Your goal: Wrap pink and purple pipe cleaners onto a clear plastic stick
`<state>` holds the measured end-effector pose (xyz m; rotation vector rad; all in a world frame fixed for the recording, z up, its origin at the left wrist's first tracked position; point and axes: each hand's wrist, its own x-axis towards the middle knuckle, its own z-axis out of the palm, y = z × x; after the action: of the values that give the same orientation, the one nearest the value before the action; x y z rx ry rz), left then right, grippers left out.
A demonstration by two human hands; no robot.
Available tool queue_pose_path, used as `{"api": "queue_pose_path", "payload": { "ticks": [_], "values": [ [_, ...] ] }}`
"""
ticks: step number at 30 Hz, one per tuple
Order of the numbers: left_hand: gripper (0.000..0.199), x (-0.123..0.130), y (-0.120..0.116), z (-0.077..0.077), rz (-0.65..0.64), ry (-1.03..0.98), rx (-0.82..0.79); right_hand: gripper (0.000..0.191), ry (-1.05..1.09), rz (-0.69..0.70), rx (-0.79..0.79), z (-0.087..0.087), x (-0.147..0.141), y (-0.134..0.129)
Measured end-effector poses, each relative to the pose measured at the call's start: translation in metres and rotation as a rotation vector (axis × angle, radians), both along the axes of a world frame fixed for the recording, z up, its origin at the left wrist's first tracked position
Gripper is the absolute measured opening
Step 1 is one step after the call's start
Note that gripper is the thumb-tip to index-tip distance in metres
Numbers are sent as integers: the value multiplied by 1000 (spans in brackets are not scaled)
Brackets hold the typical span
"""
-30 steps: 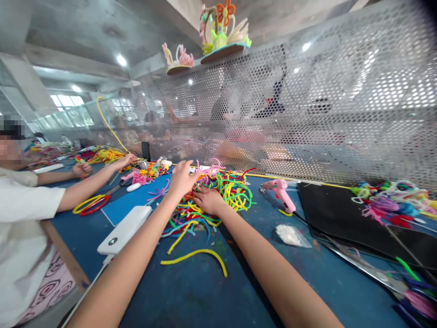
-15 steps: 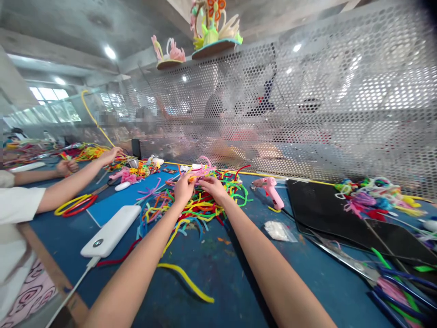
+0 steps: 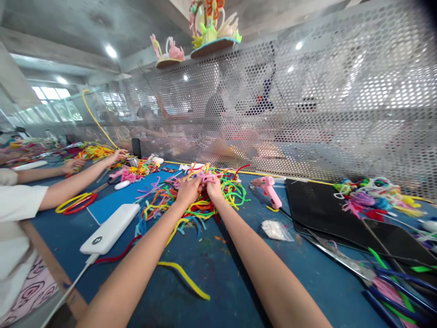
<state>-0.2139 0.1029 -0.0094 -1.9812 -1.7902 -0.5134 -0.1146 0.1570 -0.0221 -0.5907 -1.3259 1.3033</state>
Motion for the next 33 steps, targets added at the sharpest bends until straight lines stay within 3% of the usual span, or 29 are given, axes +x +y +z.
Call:
{"api": "queue_pose_path", "payload": {
  "ticks": [5, 10, 17, 21, 24, 29, 33],
  "values": [
    [23, -2, 1, 1, 69, 7, -26, 37, 42, -91, 49, 19, 3, -12],
    [24, 1, -2, 6, 121, -10, -32, 50, 100, -77, 70, 34, 10, -9],
    [32, -2, -4, 6, 119, -42, -32, 48, 314, -158, -52, 64, 58, 17],
    [31, -3, -3, 6, 109, -60, -48, 42, 553, -108, -246, 89, 80, 12],
    [32, -4, -3, 5, 111, -83, -53, 39, 597, -82, -328, 105, 84, 0],
    [31, -7, -1, 2, 156, -152, -23, 39, 646, -45, -319, 131, 96, -14],
    [33, -12, 2, -2, 166, -238, 14, 39, 681, 62, -277, 149, 113, -20]
  ]
}}
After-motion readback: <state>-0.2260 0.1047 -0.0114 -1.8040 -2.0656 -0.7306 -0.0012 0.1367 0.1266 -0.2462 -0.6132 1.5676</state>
